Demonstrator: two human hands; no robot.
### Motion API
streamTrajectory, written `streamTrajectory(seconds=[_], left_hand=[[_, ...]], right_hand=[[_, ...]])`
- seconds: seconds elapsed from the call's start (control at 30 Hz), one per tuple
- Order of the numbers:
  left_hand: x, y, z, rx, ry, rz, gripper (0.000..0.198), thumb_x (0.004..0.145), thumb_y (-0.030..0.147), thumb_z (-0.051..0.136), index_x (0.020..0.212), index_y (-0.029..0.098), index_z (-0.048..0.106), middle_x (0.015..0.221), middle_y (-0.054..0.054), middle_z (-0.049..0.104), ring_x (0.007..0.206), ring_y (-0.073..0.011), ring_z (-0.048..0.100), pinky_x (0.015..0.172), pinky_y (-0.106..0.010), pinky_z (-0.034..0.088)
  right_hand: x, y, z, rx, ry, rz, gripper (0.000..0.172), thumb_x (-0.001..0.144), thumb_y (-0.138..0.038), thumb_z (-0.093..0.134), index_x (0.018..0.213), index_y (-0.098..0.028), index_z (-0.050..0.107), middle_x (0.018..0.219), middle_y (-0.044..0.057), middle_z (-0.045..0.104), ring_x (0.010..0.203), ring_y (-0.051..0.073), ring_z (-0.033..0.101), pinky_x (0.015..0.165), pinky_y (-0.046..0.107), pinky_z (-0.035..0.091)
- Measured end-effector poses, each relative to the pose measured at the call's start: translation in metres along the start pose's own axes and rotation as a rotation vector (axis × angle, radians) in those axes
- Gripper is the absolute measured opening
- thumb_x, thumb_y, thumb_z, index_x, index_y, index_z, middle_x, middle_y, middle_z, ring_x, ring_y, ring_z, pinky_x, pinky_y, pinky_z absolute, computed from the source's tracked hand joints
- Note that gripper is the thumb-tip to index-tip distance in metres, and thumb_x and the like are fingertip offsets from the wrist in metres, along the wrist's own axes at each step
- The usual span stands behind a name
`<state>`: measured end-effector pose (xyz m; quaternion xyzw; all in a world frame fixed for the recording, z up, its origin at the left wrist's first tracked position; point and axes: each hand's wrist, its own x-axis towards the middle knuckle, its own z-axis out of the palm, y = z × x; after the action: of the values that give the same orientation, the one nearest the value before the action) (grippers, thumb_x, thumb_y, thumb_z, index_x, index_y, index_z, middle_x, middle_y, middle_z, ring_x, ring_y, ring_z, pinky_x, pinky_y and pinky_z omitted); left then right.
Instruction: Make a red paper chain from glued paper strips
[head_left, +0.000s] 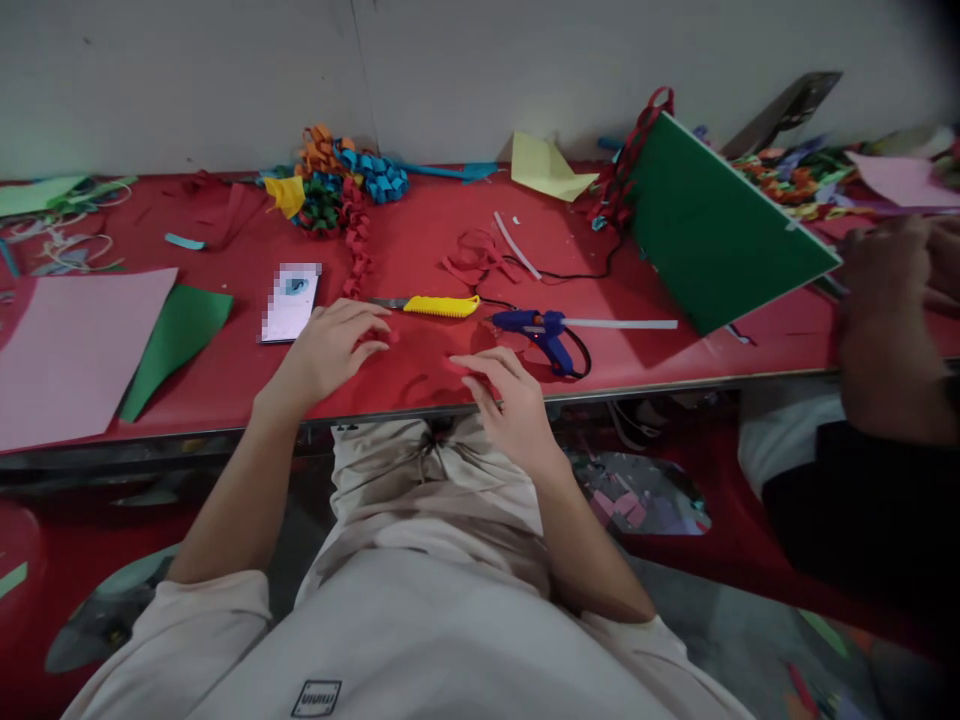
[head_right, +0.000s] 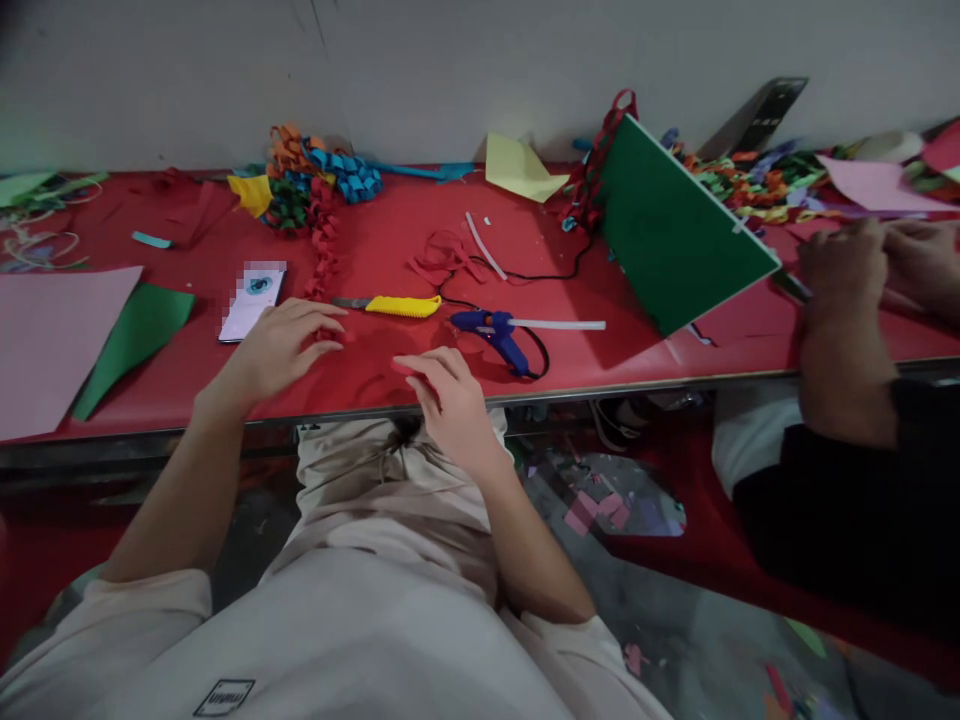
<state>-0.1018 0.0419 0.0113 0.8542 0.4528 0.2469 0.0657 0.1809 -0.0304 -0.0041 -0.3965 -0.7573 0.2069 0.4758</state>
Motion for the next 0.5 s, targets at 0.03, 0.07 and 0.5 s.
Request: streamTrajectory(seconds=[0.03,0.07,0.5], left_hand=[[-0.003,0.003,0.0,-0.055,0.036,-0.017,0.018,0.098,0.036,0.064,0.11,0.027,0.073,0.13,-0.007,0.074,0.121,-0.0301,0.066,0.107,-0.047,0.047],[-0.006,0.007,0.0,-0.108,0.077,-0.038,0.02,0.099,0.037,0.063,0.112,0.026,0.072,0.128,-0.007,0.074,0.12,-0.0287,0.067,0.107,-0.045,0.048],[-0.027,0.037,0.006,-0.183,0.234,-0.038,0.02,0.1,0.038,0.065,0.113,0.027,0.074,0.113,-0.006,0.078,0.108,-0.0252,0.069,0.099,-0.042,0.05]], right_hand=[[0.0,0.0,0.0,0.013,-0.005,-0.008,0.027,0.106,-0.02,0.051,0.125,-0.023,0.069,0.11,0.009,0.072,0.103,0.02,0.066,0.092,0.036,0.054],[0.0,0.0,0.0,0.015,-0.013,-0.018,0.026,0.105,-0.019,0.052,0.125,-0.023,0.069,0.109,0.008,0.073,0.102,0.02,0.066,0.091,0.036,0.053],[0.031,-0.007,0.007,-0.333,-0.228,-0.183,0.034,0.104,-0.008,0.044,0.115,-0.023,0.072,0.11,0.008,0.07,0.104,0.021,0.06,0.091,0.037,0.045]])
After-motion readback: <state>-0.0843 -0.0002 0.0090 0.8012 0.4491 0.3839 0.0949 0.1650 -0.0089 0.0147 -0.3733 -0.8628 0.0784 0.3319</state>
